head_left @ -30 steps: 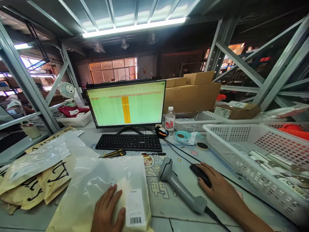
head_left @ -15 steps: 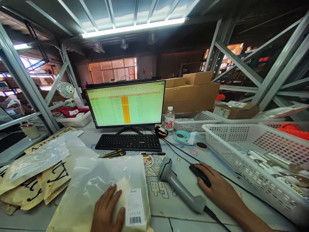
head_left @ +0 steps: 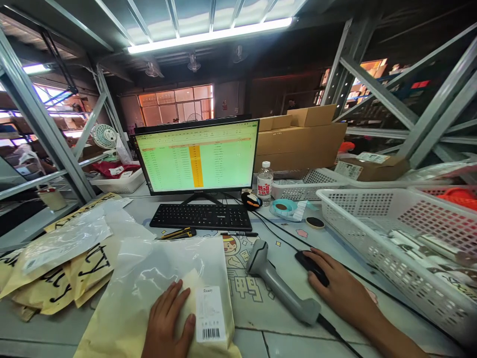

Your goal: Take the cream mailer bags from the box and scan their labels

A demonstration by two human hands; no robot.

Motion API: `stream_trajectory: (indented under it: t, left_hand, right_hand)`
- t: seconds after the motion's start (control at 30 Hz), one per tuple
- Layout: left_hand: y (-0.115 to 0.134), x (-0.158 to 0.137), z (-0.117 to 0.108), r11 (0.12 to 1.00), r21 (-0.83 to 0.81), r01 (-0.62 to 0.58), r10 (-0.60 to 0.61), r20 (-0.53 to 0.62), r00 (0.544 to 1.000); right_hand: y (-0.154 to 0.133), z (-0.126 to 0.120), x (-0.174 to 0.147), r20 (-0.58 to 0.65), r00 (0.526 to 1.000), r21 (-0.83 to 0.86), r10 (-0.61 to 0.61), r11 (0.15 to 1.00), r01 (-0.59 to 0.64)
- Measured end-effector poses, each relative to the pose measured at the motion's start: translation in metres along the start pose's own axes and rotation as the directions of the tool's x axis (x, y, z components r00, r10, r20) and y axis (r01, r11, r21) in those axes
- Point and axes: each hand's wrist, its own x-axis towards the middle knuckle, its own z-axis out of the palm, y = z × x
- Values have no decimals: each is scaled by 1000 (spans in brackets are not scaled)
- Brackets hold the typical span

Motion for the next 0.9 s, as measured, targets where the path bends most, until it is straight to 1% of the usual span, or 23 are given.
stream_trajectory:
  t: [0.1,0.37,0.6,0.73,0.9]
  left_hand:
    - [0,0,0,1000,-6,9,-9,-1,1000]
    - [0,0,-1,1000,8,-1,1,10,1000]
    - [1,1,-1,1000,10,-10,10,9,1000]
    - [0,1,0,1000,3,-11,11,-6,1000]
    - [1,1,-1,1000,-6,-5,5,3,1000]
  right_hand:
    - [-1,-2,0,19,1000,-3,11,1000,-11]
    - [-3,-1,1,-16,1000,1,-6,1000,6]
    - [-1,1,1,-18,1000,15,-7,1000,7]
    - [1,2,1,-18,1000,-1,-7,1000,7]
    - [-1,0,1,-11,1000,-7,-8,1000,8]
